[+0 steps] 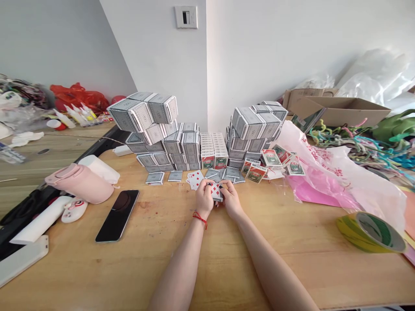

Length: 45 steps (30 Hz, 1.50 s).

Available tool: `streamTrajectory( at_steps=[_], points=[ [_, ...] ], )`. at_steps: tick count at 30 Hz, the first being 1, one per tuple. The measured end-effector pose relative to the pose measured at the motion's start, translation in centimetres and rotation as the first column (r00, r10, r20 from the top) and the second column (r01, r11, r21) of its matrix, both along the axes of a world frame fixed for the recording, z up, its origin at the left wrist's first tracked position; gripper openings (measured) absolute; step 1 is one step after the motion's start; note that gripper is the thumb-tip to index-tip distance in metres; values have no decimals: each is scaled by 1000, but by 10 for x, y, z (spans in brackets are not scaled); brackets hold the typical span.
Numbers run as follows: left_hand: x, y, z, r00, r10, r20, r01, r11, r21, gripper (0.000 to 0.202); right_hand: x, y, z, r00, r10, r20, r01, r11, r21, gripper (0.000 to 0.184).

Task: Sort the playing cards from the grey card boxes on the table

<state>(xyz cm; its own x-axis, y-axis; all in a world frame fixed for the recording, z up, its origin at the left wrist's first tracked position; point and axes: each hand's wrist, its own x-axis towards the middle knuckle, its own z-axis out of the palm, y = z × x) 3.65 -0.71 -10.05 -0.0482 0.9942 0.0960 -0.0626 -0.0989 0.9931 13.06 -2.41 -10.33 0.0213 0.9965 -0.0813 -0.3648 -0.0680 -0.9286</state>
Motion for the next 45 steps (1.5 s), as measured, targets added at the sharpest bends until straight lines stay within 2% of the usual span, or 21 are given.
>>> streamTrajectory(
  at_steps=[7, 12, 15, 19, 23, 27, 36, 45],
  points=[
    [1, -4, 1, 995, -48, 84, 53, 997, -52, 10, 0, -2, 2, 1000, 25, -16, -25, 1000, 1, 15],
    [1, -5, 0, 987, -95, 126, 101, 994, -41, 10, -1, -2, 4, 1000, 8, -11, -8, 1000, 1, 14],
    [2, -4, 0, 996, -55, 71, 57, 998, -31, 15, 0, -2, 2, 1000, -3, -22, 2, 1000, -11, 16],
    [1, -1, 1, 1000, 11, -25, -10, 999, 46, 18, 0, -4, 1, 998, 28, -57, -30, 999, -27, 21],
    [1, -2, 1, 999, -41, 11, 40, 998, 42, 19, -1, -4, 3, 999, 26, -48, -30, 997, -71, 23],
    [2, -4, 2, 996, -83, 12, 83, 996, 12, 19, -1, -2, 5, 995, 94, -45, -99, 990, -105, 22],
    [3, 0, 2, 989, 93, -116, -89, 995, 40, 17, 4, -1, 6, 981, 120, -151, -138, 984, -111, 21],
    [3, 6, -2, 995, 80, -59, -79, 997, 13, 20, 3, 0, 6, 973, 99, -208, -118, 990, -82, 22]
  ],
)
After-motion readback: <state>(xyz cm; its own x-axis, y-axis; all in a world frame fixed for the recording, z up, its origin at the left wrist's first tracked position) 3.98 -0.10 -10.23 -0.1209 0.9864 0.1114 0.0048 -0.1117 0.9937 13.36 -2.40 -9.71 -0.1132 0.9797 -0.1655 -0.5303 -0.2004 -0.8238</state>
